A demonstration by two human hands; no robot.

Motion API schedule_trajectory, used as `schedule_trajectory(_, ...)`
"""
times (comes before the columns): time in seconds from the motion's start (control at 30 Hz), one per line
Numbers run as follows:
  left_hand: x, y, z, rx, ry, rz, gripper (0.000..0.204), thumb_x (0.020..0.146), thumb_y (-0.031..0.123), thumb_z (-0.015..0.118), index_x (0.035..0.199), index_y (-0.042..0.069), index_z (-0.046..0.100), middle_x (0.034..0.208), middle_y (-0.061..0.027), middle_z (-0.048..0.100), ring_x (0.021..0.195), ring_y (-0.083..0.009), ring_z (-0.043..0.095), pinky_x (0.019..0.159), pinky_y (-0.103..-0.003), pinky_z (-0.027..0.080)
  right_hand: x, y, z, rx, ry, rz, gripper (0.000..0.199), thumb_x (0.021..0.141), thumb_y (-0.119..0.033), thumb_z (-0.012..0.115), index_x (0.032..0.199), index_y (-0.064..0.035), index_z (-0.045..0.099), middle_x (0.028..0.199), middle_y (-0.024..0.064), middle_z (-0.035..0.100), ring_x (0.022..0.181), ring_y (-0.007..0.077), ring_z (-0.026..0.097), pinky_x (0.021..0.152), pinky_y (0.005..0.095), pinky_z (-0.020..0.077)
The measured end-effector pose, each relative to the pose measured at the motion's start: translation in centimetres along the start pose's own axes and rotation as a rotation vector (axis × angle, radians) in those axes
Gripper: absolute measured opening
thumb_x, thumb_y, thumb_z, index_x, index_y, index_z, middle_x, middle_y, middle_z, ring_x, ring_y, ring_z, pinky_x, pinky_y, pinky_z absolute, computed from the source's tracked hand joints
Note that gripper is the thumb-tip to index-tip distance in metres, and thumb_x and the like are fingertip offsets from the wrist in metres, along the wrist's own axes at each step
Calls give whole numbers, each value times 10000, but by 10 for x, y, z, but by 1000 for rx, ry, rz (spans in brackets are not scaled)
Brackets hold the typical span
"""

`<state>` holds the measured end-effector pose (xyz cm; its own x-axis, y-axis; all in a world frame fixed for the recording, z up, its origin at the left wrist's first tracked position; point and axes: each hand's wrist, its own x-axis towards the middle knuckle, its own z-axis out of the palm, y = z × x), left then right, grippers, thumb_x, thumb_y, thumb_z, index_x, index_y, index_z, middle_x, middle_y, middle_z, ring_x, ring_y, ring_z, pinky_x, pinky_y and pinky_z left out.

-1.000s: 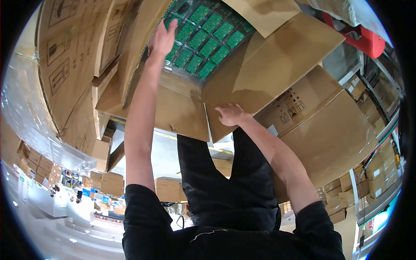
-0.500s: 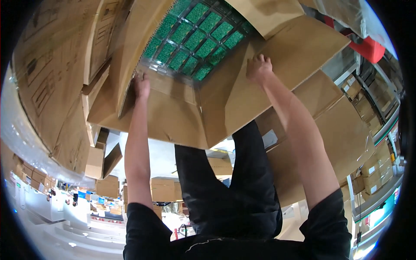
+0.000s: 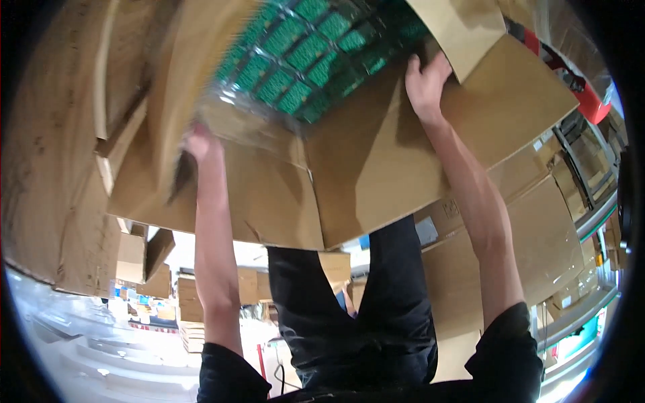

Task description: Installing circuit boards into plastic housings using an electric screwdriver in a manufacturing setting.

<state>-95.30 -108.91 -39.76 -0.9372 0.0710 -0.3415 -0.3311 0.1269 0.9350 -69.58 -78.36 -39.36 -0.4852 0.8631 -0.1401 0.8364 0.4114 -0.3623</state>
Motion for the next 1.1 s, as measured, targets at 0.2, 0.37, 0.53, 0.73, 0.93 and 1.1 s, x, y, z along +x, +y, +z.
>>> schedule_trajectory(0.2,55,143,77,279,2,322,359,984,247,378,1082,-46,560,1133,-168,610,1038,-224,575,851,-369,453,50,-39,-73,55,292,-219,694,777,-99,581,1373,58,263,1407,289,278,1310,427,263,1077,476,231)
schedule_trajectory(0.37,56,114,112,460,-325,394,219,952,116,439,1118,15,541,1160,-109,604,1098,-210,552,942,-335,424,138,-15,-127,-330,296,-374,733,754,-141,624,1411,-104,300,1457,233,250,1321,401,278,1075,458,269)
schedule_trajectory(0.53,76,81,124,1205,-805,251,344,907,224,516,1182,18,507,1151,-162,594,1110,-261,543,944,-354,411,155,30,-160,-622,119,-458,718,783,-154,577,1435,-178,277,1507,45,231,1364,279,254,1077,464,250)
schedule_trajectory(0.73,40,65,27,1720,-1758,-477,440,828,356,529,1162,72,567,1217,-176,559,1105,-360,538,952,-404,415,140,48,-161,-625,156,-492,715,796,-202,566,1443,-217,263,1515,43,206,1365,306,247,1076,492,240)
schedule_trajectory(0.93,-4,5,-38,1822,-1484,-475,506,819,395,499,1192,61,573,1329,-189,473,1251,-350,422,1055,-438,315,135,53,-152,-613,75,-435,723,806,-184,571,1450,-250,247,1515,48,207,1362,371,226,1055,523,266)
schedule_trajectory(1.1,-12,-120,-51,761,-187,-1037,464,879,350,504,1220,35,515,1269,-98,539,1216,-233,453,1055,-356,276,144,60,-160,-587,103,-562,752,783,-157,624,1437,-282,274,1486,22,275,1346,332,278,1046,506,287)
